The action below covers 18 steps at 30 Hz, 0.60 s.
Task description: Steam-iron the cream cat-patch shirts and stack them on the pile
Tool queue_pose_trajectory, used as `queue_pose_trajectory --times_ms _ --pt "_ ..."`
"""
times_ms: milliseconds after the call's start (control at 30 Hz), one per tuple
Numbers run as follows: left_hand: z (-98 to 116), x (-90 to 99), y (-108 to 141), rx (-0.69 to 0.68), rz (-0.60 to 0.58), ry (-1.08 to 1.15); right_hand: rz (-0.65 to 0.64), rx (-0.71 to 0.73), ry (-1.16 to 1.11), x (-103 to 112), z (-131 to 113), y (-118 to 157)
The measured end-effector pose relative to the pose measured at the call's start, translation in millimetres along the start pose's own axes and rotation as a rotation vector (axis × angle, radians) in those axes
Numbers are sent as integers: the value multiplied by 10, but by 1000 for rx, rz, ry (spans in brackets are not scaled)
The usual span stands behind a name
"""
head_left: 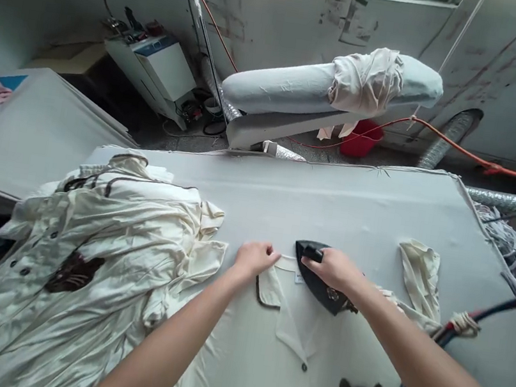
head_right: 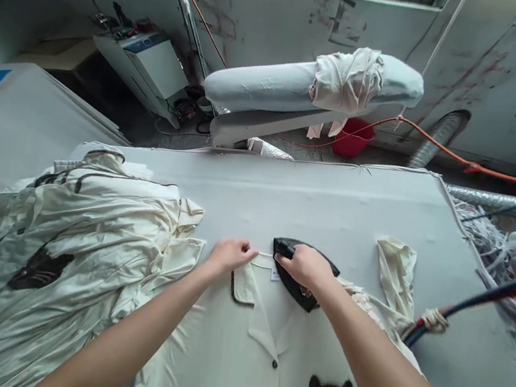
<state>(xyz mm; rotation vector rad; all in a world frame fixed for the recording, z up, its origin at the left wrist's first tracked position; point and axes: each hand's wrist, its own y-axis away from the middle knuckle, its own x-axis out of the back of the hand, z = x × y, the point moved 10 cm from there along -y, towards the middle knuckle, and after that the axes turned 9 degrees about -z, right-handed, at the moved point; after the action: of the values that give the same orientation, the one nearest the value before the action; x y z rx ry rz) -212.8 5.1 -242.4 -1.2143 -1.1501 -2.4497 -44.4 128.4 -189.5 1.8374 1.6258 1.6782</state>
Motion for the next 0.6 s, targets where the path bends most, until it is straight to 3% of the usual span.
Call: queue_pose_trajectory --times_ms 67,133,267,333,367,433,467,500,567,600 --pt "-19 -5 -23 -7 7 92 -21 6 31 -160 -93 241" --pt "-31 12 -72 -24 19 156 -65 56 99 -523 -289 582" --pt "-26 171 -135 -71 108 313 -356 228 276 -1816 -880 1237" --pt "-93 270 52 -70 247 391 -488 245 284 -2338 -960 1434" --pt "-169 277 249 -62 330 433 -481 213 243 -2440 -868 1474" --pt "-412 59 804 -48 399 582 -334 76 89 -2319 -338 1493" --pt "-552 -203 1116 -74 337 741 -205 -8 0 -2118 97 1516" --pt "-665 -633 1415 -85 132 930 -95 -85 -88 -1897 613 1567" --pt "-803 -1696 2144 -27 -428 1116 105 -248 -163 -1392 1779 1724" --pt "-935 -2136 2503 49 -580 1099 170 -279 -231 -1155 2318 1795"
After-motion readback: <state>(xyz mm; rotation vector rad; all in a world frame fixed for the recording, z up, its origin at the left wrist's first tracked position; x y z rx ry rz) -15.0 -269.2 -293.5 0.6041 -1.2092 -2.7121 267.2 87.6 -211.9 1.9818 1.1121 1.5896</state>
